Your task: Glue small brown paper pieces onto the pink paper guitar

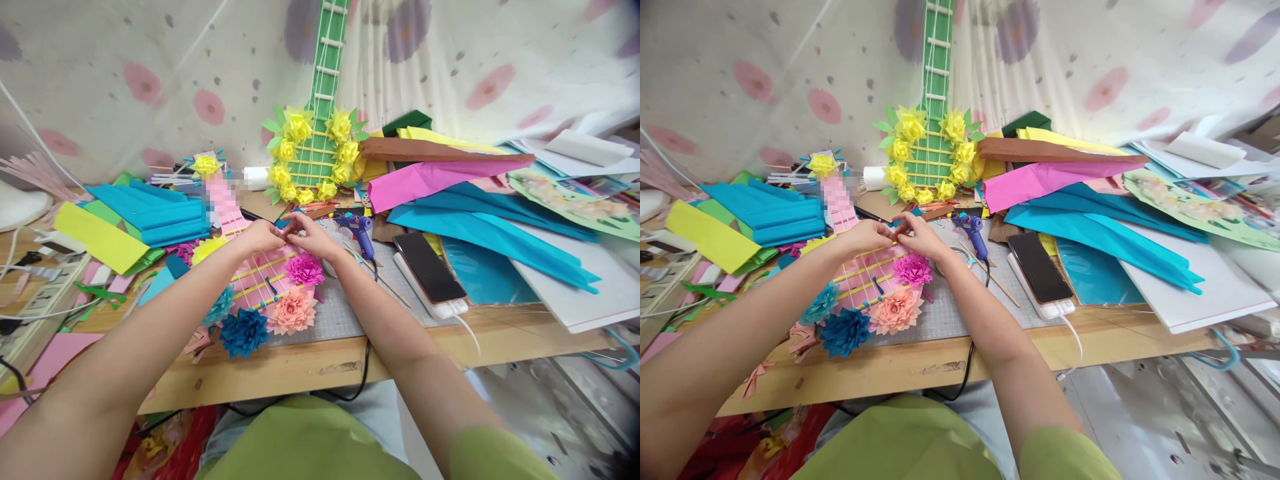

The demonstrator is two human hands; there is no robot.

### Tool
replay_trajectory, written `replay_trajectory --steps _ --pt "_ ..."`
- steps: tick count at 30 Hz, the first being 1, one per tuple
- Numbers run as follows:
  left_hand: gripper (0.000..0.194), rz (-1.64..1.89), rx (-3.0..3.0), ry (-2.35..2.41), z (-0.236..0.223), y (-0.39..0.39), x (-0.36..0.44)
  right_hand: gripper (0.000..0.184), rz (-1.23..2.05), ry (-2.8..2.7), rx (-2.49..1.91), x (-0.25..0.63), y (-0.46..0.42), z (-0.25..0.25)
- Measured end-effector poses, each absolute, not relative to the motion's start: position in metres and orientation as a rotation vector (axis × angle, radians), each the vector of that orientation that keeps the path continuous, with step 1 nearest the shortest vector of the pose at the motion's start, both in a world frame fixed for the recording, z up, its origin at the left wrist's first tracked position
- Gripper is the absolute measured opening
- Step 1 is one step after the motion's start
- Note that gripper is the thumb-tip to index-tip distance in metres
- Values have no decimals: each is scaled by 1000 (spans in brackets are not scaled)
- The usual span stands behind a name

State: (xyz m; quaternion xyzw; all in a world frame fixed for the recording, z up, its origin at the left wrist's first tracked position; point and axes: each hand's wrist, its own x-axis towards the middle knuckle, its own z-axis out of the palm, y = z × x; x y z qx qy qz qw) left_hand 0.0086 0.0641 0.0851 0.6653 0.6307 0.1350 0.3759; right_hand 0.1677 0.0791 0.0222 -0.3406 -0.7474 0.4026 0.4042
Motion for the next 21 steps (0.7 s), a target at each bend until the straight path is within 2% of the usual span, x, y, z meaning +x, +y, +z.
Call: replay_trajectory --steps 5,9,15,21 --pt "7 328 1641 1556 94 61 8 40 1021 -1888 -868 168 80 22" --pt "18 304 1657 1576 100 58 4 41 1022 -1881 -873 168 80 22" --pt "34 241 2043 1588 95 56 -6 39 1029 -1878 -865 168 78 24" --pt "38 95 2348 1510 100 48 -6 40 1019 -1879 -875 168 77 24"
